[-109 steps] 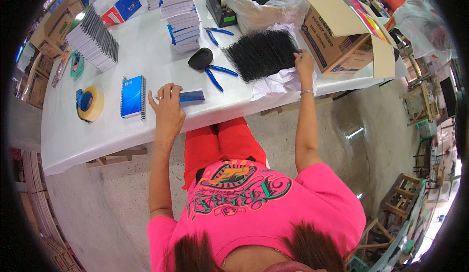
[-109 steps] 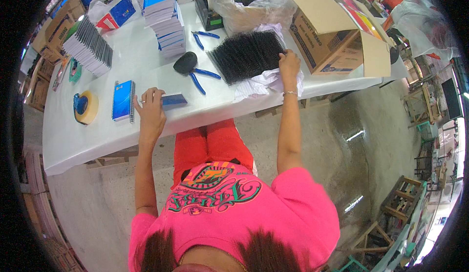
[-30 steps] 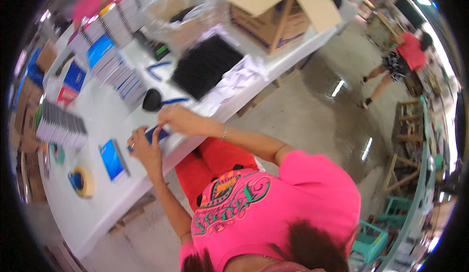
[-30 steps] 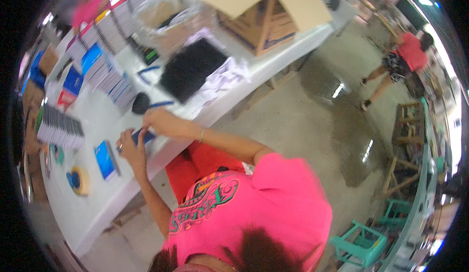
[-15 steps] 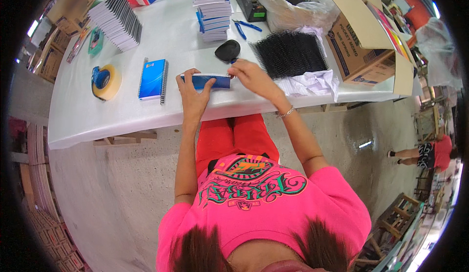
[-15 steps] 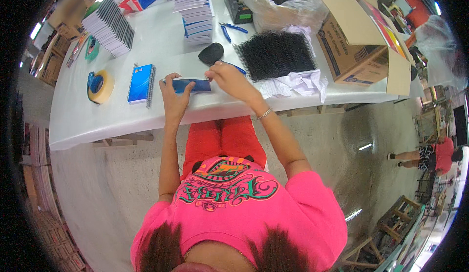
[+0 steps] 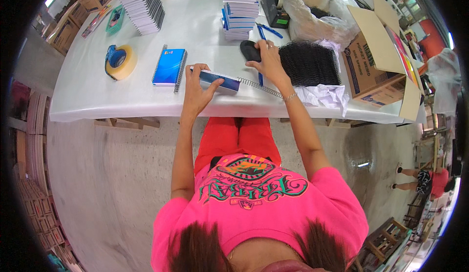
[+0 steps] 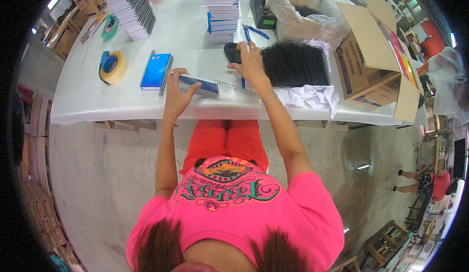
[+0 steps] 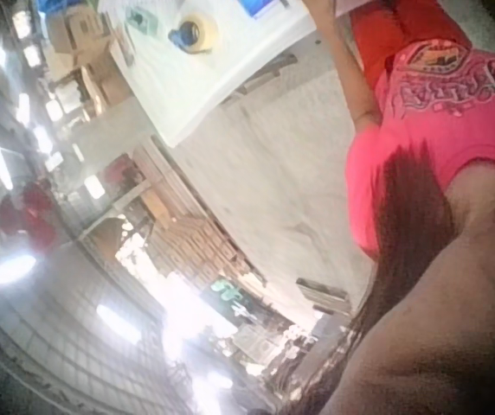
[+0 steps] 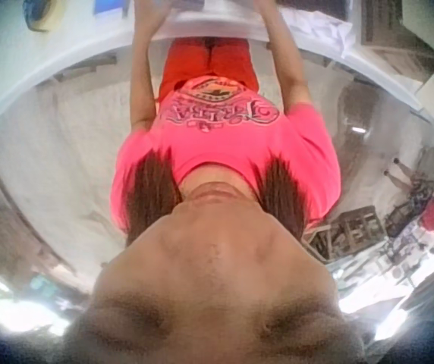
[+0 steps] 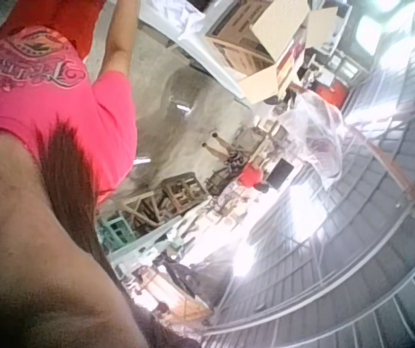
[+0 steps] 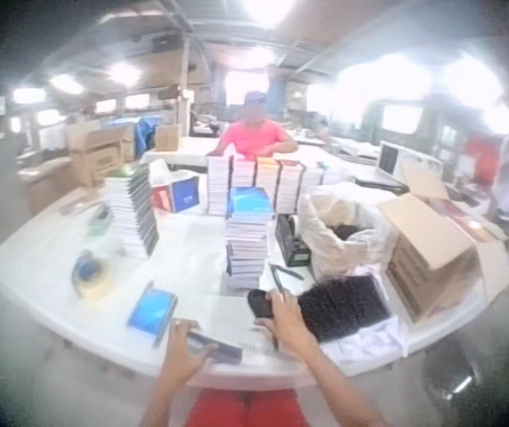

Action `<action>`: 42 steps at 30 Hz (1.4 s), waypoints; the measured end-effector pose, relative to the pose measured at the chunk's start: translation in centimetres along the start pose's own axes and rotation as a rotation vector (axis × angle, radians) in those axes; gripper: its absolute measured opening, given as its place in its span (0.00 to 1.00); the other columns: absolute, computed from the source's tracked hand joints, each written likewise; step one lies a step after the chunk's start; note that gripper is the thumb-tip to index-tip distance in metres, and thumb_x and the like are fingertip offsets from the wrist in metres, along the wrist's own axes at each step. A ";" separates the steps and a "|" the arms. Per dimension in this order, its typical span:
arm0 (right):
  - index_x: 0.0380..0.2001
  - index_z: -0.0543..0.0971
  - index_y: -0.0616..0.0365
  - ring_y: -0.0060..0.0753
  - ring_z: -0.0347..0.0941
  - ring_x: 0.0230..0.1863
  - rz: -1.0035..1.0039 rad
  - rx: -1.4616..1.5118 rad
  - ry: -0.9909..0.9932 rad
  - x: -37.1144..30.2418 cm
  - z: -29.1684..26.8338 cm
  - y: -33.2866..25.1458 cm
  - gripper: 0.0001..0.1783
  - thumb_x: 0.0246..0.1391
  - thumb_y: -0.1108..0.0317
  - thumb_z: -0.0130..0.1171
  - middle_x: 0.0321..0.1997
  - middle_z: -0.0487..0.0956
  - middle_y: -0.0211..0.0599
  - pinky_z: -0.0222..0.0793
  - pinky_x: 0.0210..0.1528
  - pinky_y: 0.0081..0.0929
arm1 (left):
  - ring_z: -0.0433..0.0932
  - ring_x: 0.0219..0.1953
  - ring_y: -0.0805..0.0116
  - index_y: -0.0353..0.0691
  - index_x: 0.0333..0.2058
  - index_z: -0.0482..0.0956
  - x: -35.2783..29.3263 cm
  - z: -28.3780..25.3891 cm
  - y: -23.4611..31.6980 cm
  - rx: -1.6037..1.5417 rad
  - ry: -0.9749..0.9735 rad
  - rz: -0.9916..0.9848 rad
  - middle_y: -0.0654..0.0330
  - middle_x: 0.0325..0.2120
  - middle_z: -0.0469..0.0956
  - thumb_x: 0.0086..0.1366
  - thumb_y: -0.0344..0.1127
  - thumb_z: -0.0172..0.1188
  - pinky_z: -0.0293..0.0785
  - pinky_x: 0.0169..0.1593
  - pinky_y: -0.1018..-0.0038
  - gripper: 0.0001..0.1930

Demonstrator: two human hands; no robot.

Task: The person assembles spiral-bound notebooks by inserting black plastic spiral coils into the punched holes of the covers. They use pliers to secure the coils and a small brush to clean the edges. The person works on multiple notebooks, stacking the finished ones on the table.

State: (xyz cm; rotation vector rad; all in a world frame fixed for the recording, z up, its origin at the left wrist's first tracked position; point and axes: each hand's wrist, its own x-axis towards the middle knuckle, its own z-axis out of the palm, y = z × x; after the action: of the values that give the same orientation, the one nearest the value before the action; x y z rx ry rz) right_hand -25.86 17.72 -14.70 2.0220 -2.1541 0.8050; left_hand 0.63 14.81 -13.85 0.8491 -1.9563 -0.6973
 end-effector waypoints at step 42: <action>0.38 0.81 0.57 0.21 0.70 0.42 0.206 0.908 -0.579 -2.2 -4.7 -2.7 0.19 0.53 0.53 0.66 0.38 0.79 0.29 0.64 0.47 0.21 | 0.67 0.46 0.60 0.40 0.48 0.66 -0.2 1.2 -3.4 -0.122 -0.009 0.018 0.57 0.43 0.63 0.42 0.48 0.79 0.67 0.50 0.67 0.39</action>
State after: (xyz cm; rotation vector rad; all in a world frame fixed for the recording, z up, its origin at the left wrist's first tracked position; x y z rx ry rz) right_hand -24.42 21.69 -10.68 2.7251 -2.6241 1.6324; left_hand 0.64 13.06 -17.01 0.7542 -1.9059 -0.8023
